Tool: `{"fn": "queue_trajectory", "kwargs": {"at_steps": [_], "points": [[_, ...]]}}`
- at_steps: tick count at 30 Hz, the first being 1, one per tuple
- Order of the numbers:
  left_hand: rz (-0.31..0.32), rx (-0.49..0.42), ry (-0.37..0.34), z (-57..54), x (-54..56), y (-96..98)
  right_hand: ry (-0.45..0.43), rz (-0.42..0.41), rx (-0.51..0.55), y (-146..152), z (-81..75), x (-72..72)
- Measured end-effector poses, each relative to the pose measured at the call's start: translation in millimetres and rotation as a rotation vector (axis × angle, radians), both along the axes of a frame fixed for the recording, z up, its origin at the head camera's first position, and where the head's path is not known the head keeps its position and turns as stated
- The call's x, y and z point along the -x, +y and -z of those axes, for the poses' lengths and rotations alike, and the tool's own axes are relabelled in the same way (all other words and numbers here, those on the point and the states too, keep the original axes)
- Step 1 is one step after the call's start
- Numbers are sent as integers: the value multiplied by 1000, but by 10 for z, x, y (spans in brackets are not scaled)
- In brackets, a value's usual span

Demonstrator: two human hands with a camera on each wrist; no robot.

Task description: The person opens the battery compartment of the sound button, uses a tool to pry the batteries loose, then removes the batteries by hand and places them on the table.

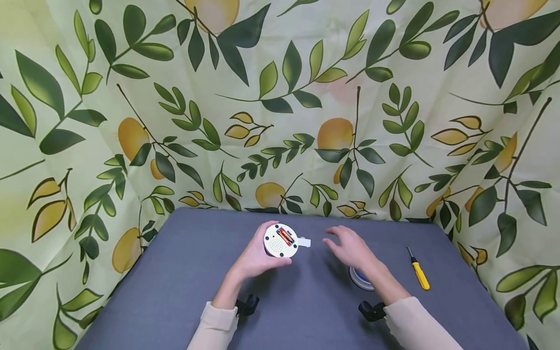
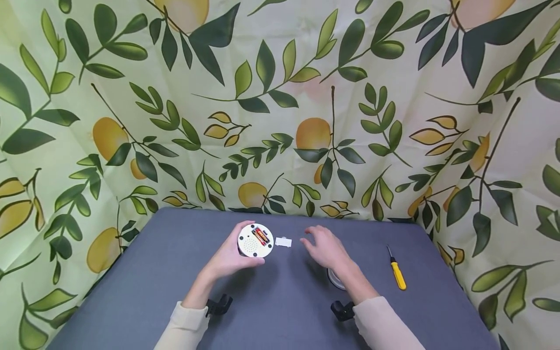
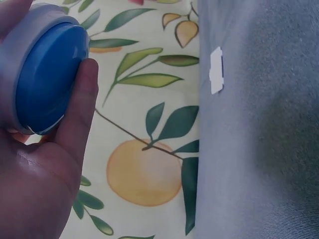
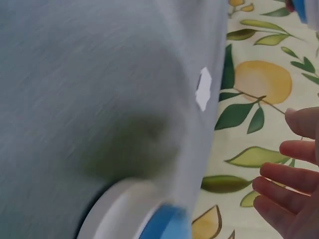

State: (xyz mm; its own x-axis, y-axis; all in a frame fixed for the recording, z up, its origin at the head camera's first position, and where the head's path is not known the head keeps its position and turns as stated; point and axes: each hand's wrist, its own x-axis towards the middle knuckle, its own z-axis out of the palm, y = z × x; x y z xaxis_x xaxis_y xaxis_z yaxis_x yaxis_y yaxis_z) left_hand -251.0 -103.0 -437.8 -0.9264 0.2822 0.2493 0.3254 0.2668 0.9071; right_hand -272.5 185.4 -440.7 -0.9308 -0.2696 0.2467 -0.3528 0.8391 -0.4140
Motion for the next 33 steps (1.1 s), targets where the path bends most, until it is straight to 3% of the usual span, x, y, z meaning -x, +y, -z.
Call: {"fn": "queue_trajectory", "kwargs": {"at_steps": [4,9,22,33], "points": [[25,0,4,-8,-8,-10,89,-18,-125,156,27,-135],[73,-17,-4,-26,-45,18,154,2,-199,388,63,-313],[125,-22,-23,-49,-80,111,140,148,-242,1138,155,-686],[131,-41,-26,-33,-84,110,112,247,-290,1683,305,-877]]}}
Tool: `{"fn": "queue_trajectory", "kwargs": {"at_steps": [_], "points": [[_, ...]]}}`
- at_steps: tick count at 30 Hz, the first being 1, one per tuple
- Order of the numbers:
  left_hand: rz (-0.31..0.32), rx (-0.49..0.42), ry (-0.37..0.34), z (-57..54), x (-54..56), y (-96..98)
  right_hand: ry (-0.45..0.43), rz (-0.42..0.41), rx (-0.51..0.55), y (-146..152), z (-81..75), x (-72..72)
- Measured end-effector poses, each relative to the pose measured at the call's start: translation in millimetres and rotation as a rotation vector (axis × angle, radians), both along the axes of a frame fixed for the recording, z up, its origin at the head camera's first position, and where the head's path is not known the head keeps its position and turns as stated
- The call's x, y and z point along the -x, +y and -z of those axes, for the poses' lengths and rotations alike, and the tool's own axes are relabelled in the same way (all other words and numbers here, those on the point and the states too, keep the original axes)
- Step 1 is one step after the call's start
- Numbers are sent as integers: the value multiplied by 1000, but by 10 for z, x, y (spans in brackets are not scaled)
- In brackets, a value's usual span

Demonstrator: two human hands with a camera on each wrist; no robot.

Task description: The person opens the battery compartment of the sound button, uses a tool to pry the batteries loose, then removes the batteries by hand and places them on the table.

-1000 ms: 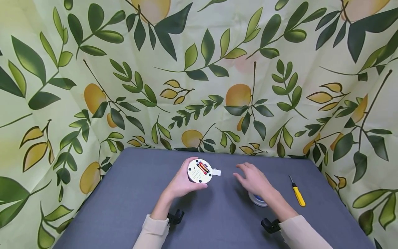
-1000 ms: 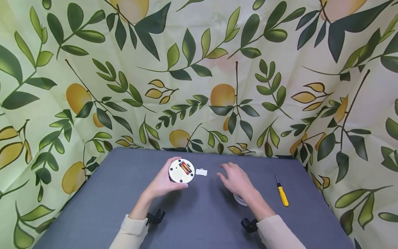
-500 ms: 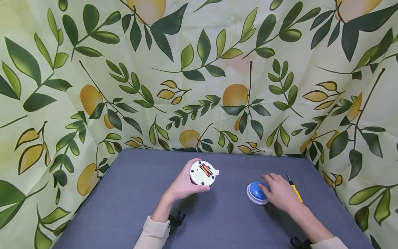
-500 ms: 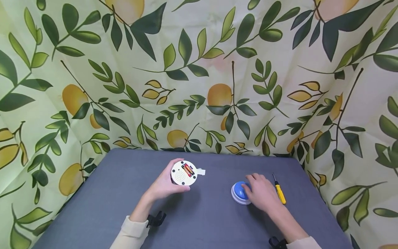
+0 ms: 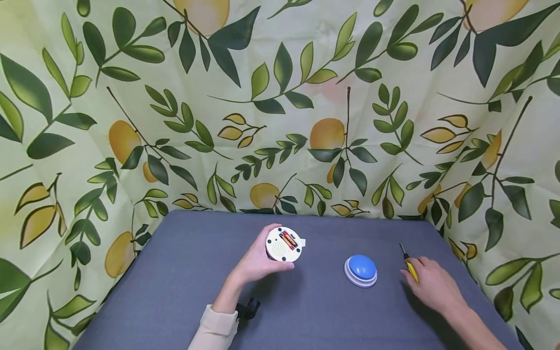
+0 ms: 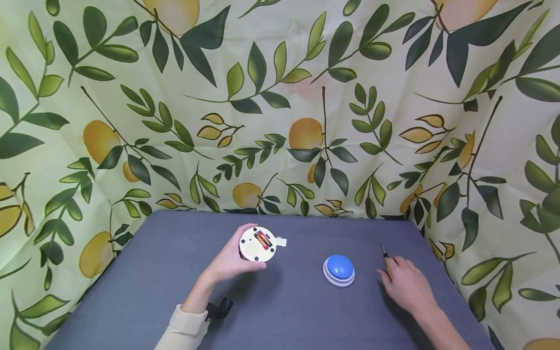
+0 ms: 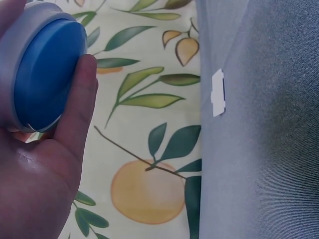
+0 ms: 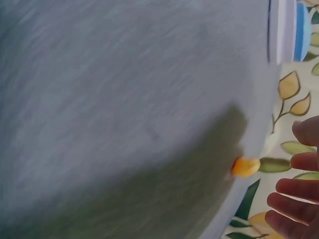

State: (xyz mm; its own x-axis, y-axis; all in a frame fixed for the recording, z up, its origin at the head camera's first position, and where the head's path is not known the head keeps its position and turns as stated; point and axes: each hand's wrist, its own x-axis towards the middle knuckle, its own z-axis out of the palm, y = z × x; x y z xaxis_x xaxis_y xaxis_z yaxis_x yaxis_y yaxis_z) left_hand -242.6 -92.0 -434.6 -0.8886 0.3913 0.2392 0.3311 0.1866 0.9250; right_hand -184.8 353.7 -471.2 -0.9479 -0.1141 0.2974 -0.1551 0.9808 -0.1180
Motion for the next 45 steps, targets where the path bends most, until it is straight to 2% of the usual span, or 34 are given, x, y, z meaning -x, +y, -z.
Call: {"fn": "queue_trajectory", "kwargs": {"at_steps": [5,9,14,18,26,37,42,45], "points": [[0,2,-6,-6,-5,-17,-36,20,-2,146,103,-26],[1,9,-8,-8,-1,-15,-107,22,1,187,171,-22],[2,11,-11,-9,2,-7,-183,27,-2,187,201,9],[5,9,-9,-12,3,-2,-209,25,4,206,211,43],[3,15,-6,9,8,3,-136,-9,40,212,230,123],[2,15,-5,13,-1,12,-152,104,196,165,115,105],[-14,9,-4,13,0,-5,-40,111,290,122,62,91],[-1,10,0,7,6,6,22,106,293,120,34,78]]}}
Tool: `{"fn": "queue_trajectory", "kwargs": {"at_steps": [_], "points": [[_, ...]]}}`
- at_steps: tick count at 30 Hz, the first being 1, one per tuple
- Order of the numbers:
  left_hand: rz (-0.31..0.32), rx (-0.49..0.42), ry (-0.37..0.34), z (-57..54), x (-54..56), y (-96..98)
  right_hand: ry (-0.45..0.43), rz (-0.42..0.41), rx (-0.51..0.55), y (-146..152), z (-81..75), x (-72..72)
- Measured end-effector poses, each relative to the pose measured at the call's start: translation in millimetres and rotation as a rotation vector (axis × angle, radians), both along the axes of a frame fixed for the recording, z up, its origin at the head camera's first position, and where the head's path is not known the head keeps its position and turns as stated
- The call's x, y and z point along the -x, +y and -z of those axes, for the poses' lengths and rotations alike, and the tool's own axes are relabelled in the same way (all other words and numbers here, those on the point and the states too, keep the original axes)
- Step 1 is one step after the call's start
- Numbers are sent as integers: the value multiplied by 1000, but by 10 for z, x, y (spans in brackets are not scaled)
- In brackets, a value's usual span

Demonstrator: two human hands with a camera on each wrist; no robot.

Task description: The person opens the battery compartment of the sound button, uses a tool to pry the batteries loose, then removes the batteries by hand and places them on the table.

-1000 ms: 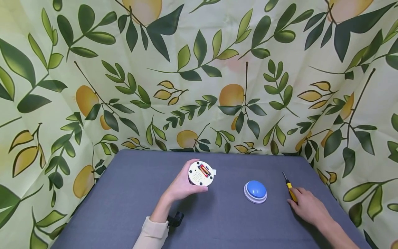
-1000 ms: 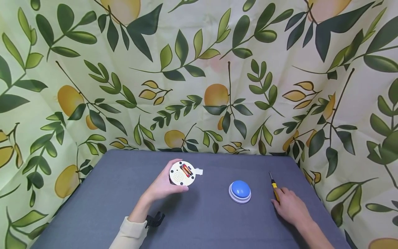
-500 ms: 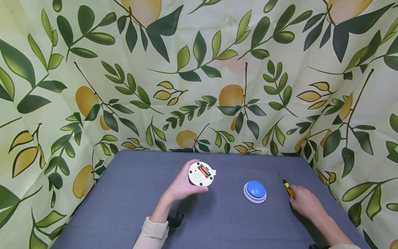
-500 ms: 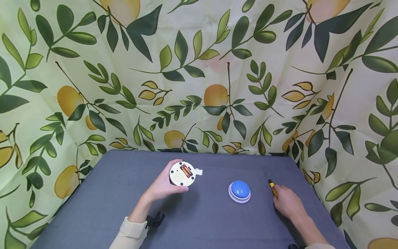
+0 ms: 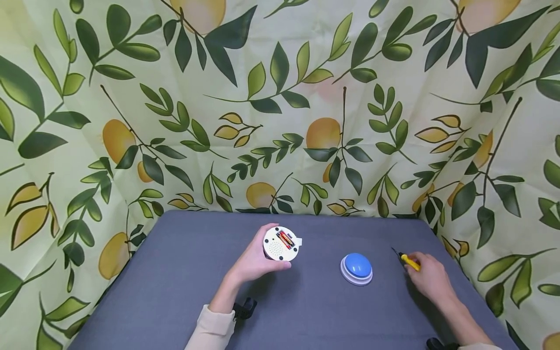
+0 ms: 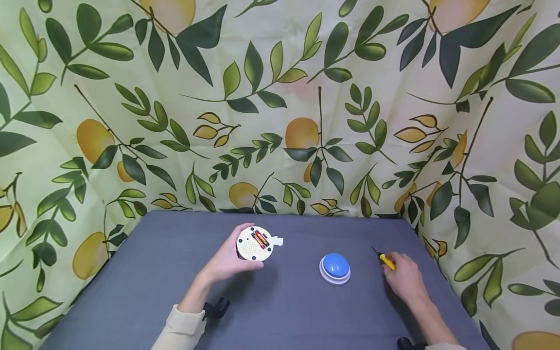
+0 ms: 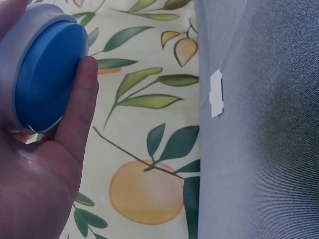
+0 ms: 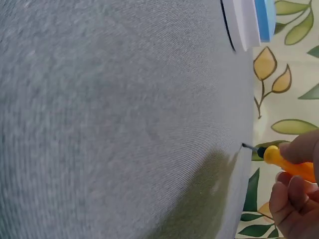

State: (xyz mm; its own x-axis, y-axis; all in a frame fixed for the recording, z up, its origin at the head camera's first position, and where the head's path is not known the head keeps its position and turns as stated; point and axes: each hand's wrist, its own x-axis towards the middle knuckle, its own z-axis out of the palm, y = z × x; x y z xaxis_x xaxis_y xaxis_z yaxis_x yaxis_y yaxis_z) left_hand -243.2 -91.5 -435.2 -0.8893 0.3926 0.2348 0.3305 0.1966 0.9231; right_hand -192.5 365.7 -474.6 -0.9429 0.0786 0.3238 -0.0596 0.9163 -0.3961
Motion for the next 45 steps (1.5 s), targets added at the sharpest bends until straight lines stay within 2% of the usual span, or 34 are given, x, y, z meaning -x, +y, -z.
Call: {"fn": "queue_trajectory", "kwargs": {"at_steps": [4,9,17,25,33,45], "points": [[6,3,3,-5,2,5,55,3,15,-14,-9,0],[4,-1,13,0,6,8,91,-1,87,-67,-27,4],[1,9,5,17,10,13,47,22,242,-213,-67,-9],[3,8,17,33,5,16,41,2,401,-385,-230,-20],[11,2,15,39,12,19,34,-54,499,-588,-380,18],[8,18,-7,51,19,36,25,-136,665,-897,-449,59]]}}
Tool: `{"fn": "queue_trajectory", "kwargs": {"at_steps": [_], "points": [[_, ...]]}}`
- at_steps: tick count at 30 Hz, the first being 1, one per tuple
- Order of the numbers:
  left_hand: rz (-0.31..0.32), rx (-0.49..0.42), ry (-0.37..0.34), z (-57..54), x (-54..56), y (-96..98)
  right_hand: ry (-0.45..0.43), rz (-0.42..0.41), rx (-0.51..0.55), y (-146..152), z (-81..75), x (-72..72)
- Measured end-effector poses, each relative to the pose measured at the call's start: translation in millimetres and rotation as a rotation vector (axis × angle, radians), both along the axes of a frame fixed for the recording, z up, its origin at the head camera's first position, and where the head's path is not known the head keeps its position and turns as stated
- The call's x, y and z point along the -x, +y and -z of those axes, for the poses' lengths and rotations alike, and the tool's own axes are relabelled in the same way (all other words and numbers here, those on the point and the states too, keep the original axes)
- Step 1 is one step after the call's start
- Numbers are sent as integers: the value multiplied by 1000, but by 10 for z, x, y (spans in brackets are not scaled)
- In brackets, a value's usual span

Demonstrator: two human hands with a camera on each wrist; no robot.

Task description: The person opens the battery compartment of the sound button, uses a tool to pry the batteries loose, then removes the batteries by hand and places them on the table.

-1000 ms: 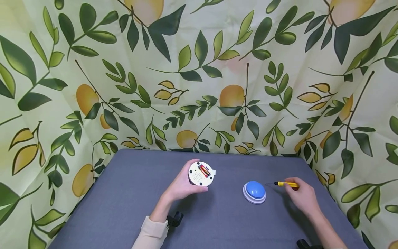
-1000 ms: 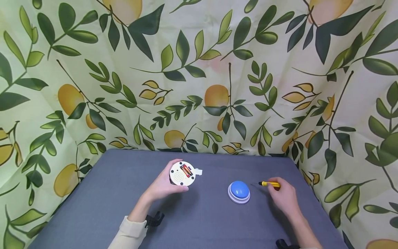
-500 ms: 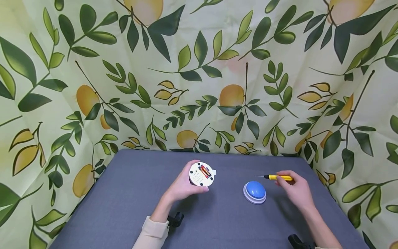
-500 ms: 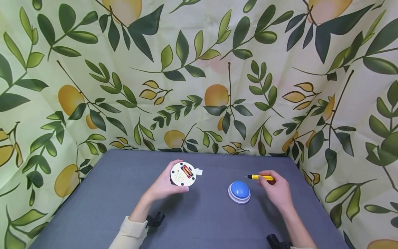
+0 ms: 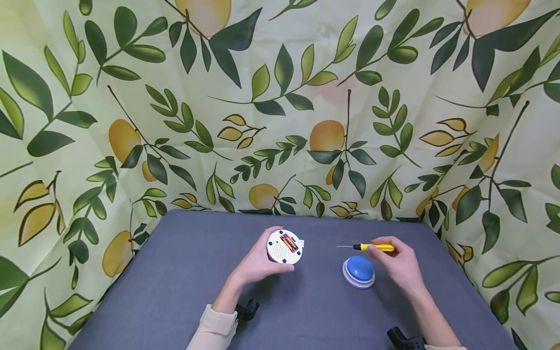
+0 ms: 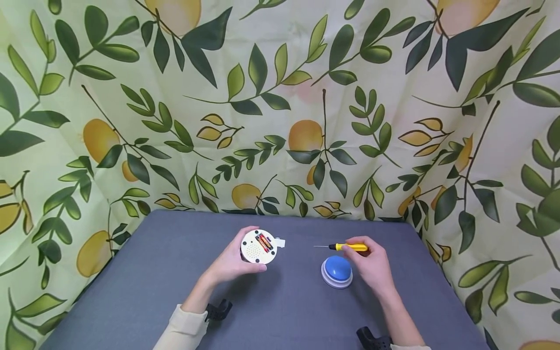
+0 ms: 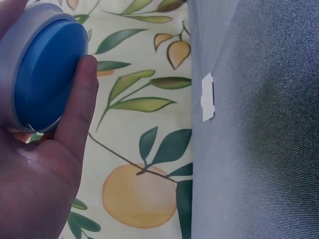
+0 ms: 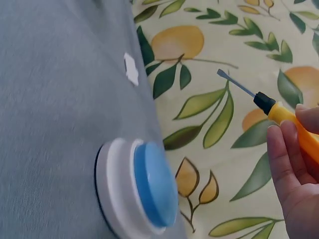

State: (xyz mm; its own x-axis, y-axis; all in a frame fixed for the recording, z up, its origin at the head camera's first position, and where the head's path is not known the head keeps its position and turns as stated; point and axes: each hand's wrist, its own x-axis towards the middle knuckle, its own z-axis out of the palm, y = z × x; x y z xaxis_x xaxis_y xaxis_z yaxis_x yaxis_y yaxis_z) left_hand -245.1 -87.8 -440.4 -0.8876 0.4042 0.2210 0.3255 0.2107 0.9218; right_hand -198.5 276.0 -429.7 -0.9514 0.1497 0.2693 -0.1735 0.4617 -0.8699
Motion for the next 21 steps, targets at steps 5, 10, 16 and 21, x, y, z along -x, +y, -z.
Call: {"fn": "queue_trajectory", "kwargs": {"at_steps": [5,10,16,21], "points": [[4,-5,-9,8,-12,-2,8,-29,55,-156,-17,11],[21,2,-14,-10,-5,13,20,-73,105,-301,-45,36],[16,6,-13,-8,1,12,65,-127,178,-461,-107,64],[13,9,-4,0,-3,4,81,-165,246,-612,-137,64]]}}
